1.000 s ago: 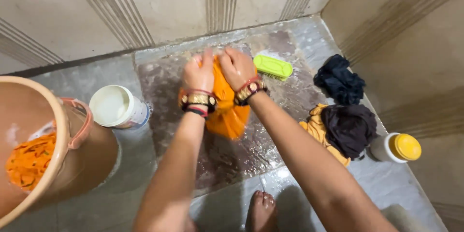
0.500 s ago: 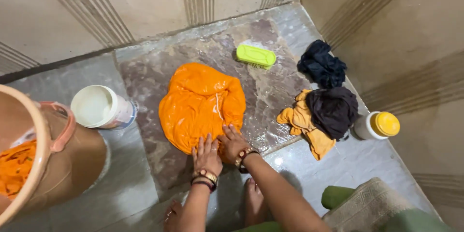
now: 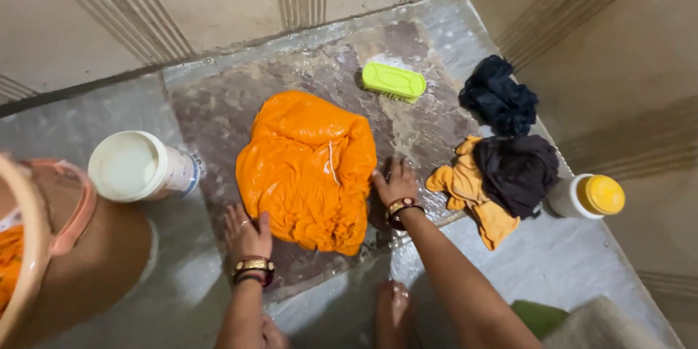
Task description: Hand washing multiple items of clothing on a tiled floor using soap, water from a bucket, and a scrubbing brush.
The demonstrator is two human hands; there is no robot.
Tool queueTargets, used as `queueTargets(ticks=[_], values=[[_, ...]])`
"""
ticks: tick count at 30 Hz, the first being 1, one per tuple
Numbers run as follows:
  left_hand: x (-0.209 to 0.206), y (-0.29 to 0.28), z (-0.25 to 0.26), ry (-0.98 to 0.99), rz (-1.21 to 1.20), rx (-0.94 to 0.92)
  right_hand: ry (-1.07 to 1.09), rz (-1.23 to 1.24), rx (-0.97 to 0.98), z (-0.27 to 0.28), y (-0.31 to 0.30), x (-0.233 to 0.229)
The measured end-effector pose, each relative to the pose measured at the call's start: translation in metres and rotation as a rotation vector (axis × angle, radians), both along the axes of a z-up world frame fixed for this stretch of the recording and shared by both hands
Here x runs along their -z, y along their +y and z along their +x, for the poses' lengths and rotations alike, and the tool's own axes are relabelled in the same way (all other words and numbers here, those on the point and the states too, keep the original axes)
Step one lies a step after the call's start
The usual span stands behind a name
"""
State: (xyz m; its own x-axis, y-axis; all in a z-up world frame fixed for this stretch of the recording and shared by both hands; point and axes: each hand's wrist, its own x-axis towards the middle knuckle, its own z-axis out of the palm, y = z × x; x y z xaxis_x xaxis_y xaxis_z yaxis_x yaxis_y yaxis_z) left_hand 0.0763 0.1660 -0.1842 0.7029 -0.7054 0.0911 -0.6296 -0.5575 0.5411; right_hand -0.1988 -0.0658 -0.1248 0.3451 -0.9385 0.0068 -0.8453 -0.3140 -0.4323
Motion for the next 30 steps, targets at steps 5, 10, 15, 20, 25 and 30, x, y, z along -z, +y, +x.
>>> queueTargets(ticks=[5,10,15,20,25,30], values=[[0.021,-0.070,0.049,0.197,0.057,-0.083,0.190,0.493,0.314,0.094,-0.065,-0.041],[-0.029,-0.185,0.052,0.485,-0.237,-0.058,0.003,0.393,-0.042,0.198,-0.095,-0.020],[-0.058,-0.189,0.008,0.761,-0.357,-0.062,0.075,0.340,-0.305,0.200,-0.029,-0.035],[-0.103,-0.070,-0.068,0.040,-0.214,0.262,-0.016,-0.084,-0.668,0.078,0.064,-0.093],[0.000,-0.072,-0.075,0.014,-0.222,0.339,0.052,-0.074,-0.763,0.065,0.046,-0.012],[-0.018,-0.195,0.001,0.127,0.137,0.219,0.228,-0.051,-0.698,0.165,-0.046,-0.007]])
